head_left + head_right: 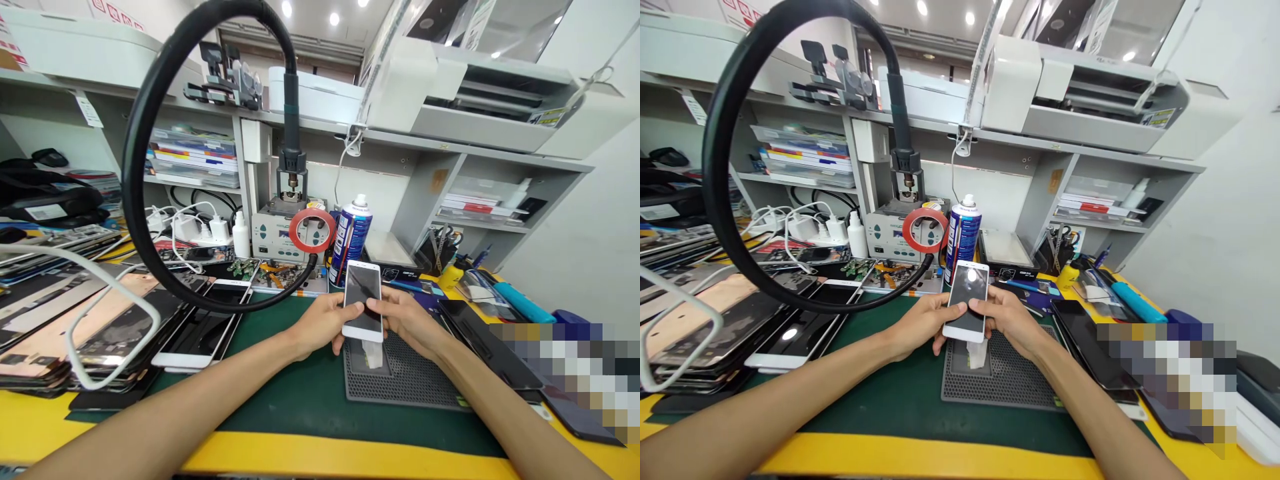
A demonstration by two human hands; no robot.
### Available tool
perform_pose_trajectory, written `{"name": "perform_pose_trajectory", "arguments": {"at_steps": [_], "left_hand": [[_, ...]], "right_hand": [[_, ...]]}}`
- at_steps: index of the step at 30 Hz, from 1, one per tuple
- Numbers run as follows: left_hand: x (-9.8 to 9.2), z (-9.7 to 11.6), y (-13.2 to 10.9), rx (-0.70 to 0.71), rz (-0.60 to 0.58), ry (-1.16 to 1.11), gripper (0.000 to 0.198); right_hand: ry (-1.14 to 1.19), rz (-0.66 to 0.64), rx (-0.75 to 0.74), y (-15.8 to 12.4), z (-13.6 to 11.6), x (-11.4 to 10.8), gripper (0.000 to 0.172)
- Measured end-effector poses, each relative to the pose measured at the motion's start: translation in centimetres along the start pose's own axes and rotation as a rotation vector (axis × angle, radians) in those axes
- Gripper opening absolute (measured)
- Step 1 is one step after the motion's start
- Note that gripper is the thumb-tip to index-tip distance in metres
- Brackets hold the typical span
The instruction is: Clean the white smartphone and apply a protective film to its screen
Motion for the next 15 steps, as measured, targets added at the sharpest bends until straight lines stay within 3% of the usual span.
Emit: {"name": "perform_pose_trajectory", "arguments": {"at_steps": [6,15], "left_hand": [[-0.2,0.2,0.1,0.05,0.017,0.007,0.04],[1.3,2.0,-1.2,0.07,-0.226,0.066,0.058]], "right_hand": [[-0.196,-0.112,-0.044,-0.4,0.0,1.4,0.046],[-0.12,-0.127,-0.022,-0.6,-0.2,1.5,0.039]]}}
Point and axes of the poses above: each hand's wrist, its own y-axis towards the middle knuckle, its own x-axis out of the palm, z = x × y, the point moved 10 cm from there along y, towards the middle knuckle, and after that the axes turned 7 degrees about z, right-handed, at the moved point
